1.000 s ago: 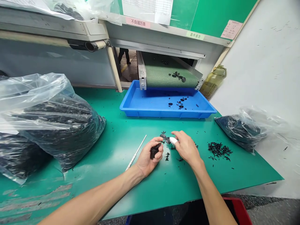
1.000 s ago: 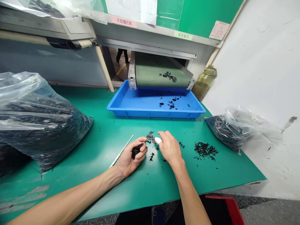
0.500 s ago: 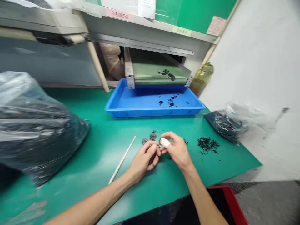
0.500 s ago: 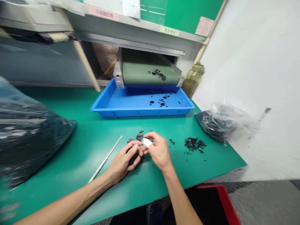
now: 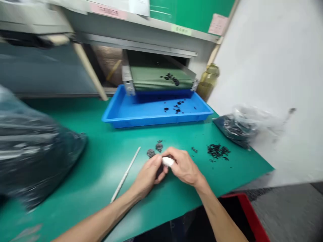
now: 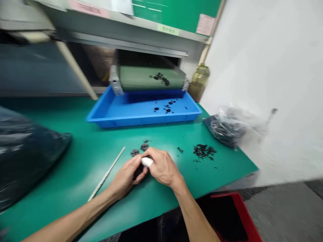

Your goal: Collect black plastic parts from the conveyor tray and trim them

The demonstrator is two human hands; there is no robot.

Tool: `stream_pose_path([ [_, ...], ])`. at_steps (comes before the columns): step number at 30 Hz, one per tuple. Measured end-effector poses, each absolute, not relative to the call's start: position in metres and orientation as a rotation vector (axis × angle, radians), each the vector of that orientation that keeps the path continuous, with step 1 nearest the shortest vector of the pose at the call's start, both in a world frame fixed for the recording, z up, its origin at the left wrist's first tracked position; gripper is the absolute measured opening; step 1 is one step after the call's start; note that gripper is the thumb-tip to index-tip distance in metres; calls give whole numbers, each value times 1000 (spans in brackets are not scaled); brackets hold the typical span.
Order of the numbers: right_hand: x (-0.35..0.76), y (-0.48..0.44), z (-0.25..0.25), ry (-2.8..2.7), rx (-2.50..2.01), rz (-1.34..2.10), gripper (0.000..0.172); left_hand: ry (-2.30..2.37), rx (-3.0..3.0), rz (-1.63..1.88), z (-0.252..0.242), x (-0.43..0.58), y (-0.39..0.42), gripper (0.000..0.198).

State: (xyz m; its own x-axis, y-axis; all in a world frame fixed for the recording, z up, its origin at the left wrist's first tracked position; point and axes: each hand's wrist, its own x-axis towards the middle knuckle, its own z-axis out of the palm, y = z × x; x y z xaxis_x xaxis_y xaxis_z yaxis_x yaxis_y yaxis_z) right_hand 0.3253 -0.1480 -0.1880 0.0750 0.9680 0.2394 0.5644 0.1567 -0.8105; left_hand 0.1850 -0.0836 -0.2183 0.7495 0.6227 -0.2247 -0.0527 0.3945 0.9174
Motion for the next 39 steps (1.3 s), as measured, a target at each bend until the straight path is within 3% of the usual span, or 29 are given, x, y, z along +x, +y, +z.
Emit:
stream_pose_path([
  [5,316,-138,-201,-1420,-1629,612,15,586,954,476,-217,183,-81,37],
  [8,321,-124,-200,-1498,-1747,605,24,543,836,542,-215,180,-77,33],
  [13,326,-89,-191,-1871,-2064,293,46,551,648,705,-214,177,-65,17],
  [20,333,-81,-195,-1929,-2085,343,22,531,585,765,-214,176,-61,26],
  [23,341,-96,-197,-1792,-2043,399,24,554,669,757,-215,178,-64,19],
  [26,339,-112,-196,-1525,-1774,685,30,578,833,706,-217,181,-68,24],
  [28,333,-121,-194,-1379,-1601,794,26,583,931,653,-217,183,-71,26],
  [32,320,-131,-195,-1304,-1579,726,13,620,1014,613,-218,183,-75,25],
  [39,320,-134,-198,-1312,-1575,709,6,615,1009,540,-218,182,-72,35],
])
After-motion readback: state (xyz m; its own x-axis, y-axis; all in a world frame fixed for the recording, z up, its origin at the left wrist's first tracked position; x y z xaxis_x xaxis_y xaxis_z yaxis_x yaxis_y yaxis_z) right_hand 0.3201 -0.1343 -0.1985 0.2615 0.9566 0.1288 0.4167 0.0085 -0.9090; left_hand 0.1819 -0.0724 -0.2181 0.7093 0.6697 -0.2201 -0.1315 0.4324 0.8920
